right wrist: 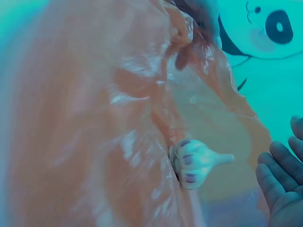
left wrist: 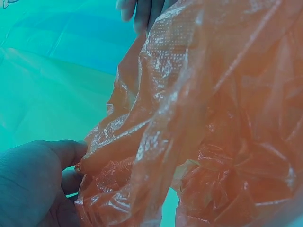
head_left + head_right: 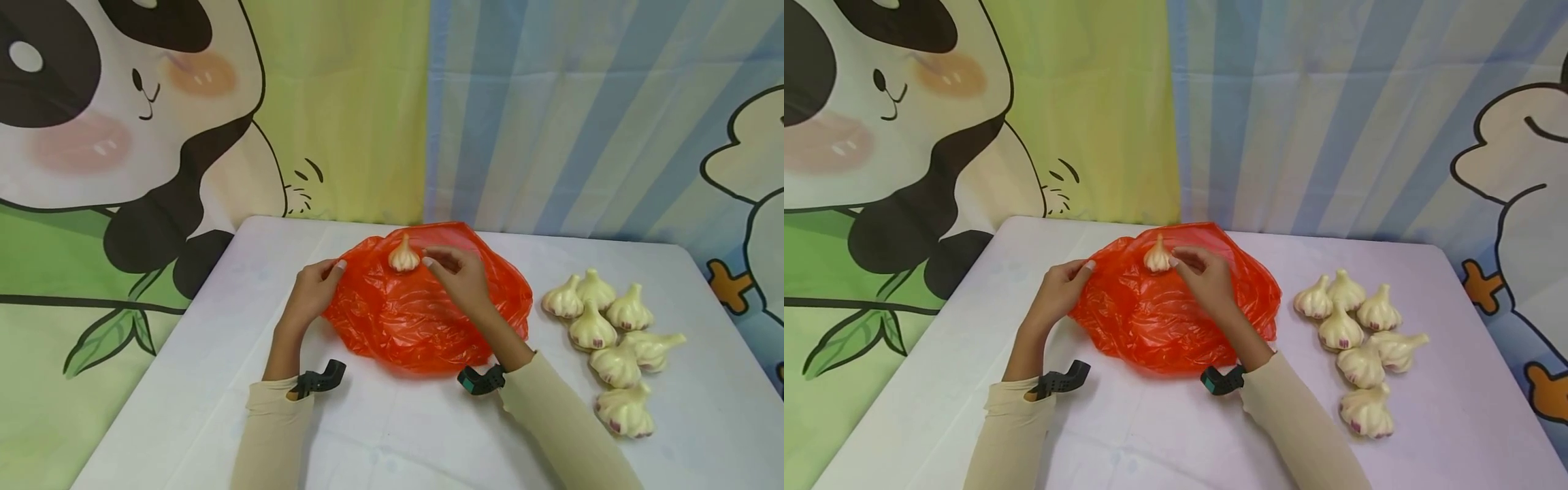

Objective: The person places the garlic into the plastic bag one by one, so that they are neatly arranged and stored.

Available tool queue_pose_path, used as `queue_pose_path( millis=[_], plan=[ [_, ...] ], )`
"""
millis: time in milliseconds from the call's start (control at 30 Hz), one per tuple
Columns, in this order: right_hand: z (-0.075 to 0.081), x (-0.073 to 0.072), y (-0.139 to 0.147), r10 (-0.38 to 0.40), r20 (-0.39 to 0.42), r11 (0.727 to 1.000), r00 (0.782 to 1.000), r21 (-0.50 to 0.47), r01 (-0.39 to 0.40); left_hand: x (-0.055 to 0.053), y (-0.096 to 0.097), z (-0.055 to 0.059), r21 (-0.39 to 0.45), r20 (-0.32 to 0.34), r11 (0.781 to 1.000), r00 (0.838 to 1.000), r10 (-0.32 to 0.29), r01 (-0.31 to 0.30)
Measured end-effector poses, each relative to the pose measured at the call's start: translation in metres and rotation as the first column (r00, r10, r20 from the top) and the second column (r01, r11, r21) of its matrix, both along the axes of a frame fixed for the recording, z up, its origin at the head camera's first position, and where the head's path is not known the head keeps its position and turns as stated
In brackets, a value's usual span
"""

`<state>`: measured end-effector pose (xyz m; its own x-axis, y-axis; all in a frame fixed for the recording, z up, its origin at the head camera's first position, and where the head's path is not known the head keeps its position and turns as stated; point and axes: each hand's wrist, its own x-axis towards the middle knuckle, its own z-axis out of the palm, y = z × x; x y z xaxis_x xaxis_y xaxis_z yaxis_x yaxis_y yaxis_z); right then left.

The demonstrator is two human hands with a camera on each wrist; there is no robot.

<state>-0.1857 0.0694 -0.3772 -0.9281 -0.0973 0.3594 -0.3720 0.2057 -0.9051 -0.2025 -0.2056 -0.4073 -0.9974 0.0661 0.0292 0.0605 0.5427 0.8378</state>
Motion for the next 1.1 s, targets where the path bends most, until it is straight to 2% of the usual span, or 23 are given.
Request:
queue_pose_path(
  millis=[267, 467, 533, 767, 1100],
  plan=[
    [0.007, 0.026, 0.018, 0.042, -0.003, 0.999, 0.999, 0.033, -0.041, 0.000, 0.000, 0.001, -0.011, 0.003, 1.000, 1.000, 0.007, -0.007],
    [0.010, 0.039, 0.033, 0.051, -0.021, 0.997, 0.998, 0.051, -0.050, 0.000, 0.000, 0.001, -0.019, -0.006, 1.000, 1.000, 0.007, -0.007],
    [0.008, 0.042, 0.039, 0.059, -0.019, 0.997, 0.998, 0.046, -0.058, 0.000, -0.001, 0.000, -0.018, -0.005, 1.000, 1.000, 0.006, -0.007],
    [-0.016, 0.048, 0.069, 0.055, -0.003, 0.998, 0.998, 0.029, -0.055, 0.000, 0.000, -0.003, -0.024, 0.008, 1.000, 1.000, 0.003, -0.003],
    [-0.020, 0.071, 0.102, 0.032, -0.099, 0.997, 0.995, 0.076, -0.024, 0.000, 0.002, -0.003, -0.008, 0.018, 1.000, 1.000, 0.013, -0.013]
  ],
)
